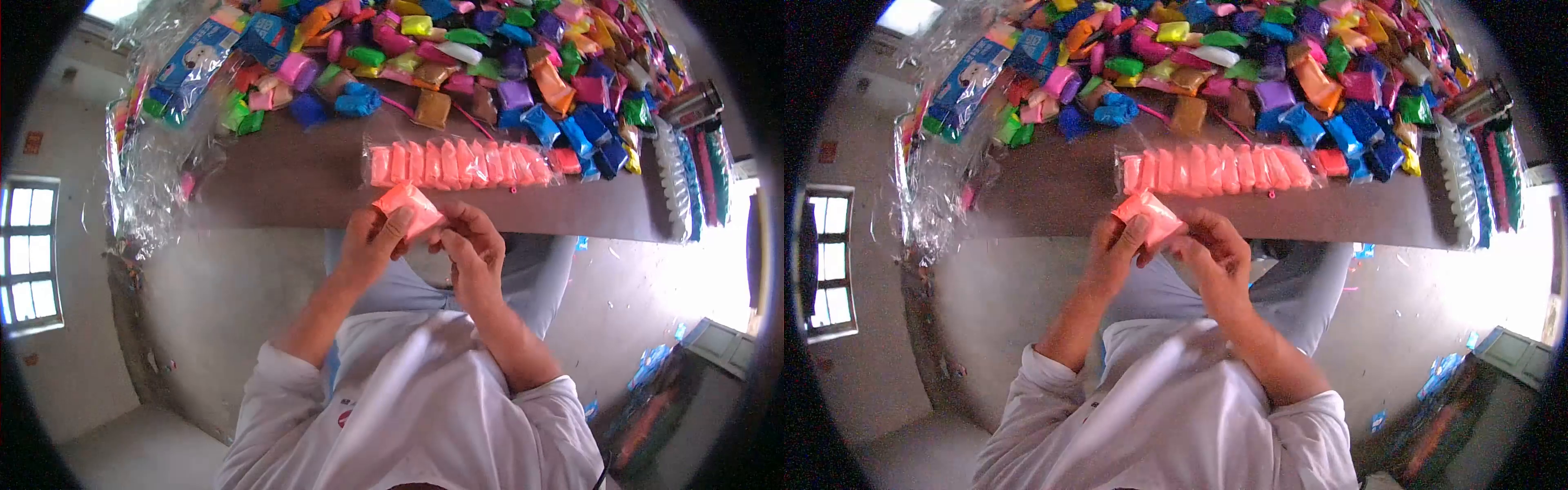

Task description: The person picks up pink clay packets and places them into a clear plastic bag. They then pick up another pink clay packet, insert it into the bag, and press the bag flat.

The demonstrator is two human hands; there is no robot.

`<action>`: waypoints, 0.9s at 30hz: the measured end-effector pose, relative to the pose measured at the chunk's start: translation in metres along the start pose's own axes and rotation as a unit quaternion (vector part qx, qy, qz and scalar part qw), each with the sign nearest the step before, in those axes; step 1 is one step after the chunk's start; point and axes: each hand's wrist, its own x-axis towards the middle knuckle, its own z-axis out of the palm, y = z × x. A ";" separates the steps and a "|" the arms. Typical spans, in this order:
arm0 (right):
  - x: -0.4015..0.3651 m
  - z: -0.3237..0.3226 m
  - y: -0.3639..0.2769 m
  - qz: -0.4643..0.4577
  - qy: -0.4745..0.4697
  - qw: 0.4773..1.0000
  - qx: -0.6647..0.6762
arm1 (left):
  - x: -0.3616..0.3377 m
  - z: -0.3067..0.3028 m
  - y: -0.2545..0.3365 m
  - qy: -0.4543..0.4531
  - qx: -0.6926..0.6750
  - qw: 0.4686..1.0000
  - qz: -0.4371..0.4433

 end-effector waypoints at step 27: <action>-0.007 -0.022 -0.020 0.091 -0.021 0.991 -0.100 | -0.007 0.024 0.008 -0.075 0.145 0.986 -0.018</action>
